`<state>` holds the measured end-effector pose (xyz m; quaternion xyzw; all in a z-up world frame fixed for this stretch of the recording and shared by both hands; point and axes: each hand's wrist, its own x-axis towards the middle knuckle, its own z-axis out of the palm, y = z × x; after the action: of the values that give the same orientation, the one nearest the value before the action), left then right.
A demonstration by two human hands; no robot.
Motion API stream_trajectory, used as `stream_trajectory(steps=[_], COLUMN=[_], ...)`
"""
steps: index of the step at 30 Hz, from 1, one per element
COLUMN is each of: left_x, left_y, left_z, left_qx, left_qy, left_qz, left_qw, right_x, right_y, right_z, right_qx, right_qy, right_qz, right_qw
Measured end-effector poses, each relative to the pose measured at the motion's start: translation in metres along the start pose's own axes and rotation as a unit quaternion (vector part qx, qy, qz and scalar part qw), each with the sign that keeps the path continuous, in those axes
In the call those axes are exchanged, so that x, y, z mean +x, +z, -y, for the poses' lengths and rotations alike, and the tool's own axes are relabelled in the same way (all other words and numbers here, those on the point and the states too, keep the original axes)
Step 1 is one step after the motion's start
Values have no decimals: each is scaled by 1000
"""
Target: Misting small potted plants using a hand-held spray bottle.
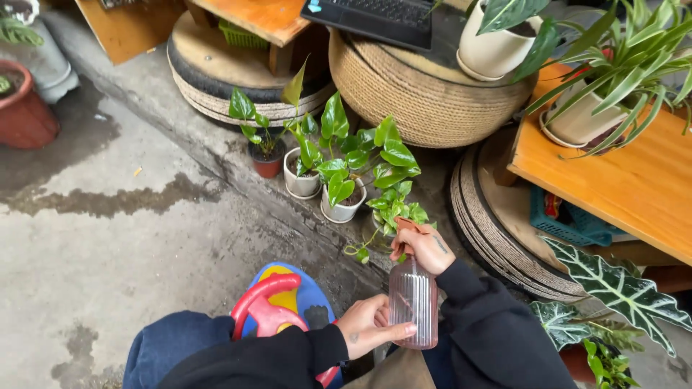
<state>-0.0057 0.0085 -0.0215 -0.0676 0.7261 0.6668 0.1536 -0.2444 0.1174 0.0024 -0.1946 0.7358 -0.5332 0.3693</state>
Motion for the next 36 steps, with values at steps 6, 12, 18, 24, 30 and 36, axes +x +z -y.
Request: stream_trajectory(steps=[6, 12, 18, 24, 30, 36], left_x=[-8, -15, -6, -10, -6, -10], left_y=[-2, -4, 0, 1, 5, 4], left_z=[-4, -12, 4, 2, 15, 4], left_qx=[-11, -17, 18, 32, 48, 33], left_qy=[-9, -12, 41, 32, 37, 13], left_qz=[8, -15, -42, -41, -60, -44], left_qw=[1000, 1000, 998, 998, 996, 998], right_x=[-11, -16, -14, -17, -22, -23], right_y=[11, 11, 9, 11, 12, 20], right_z=[6, 9, 17, 17, 16, 24], right_qx=[-25, -48, -82, -72, -87, -86], right_qy=[5, -8, -2, -3, -17, -12], right_qz=[-30, -57, -46, -22, -27, -11], right_qw=[999, 997, 996, 997, 996, 996])
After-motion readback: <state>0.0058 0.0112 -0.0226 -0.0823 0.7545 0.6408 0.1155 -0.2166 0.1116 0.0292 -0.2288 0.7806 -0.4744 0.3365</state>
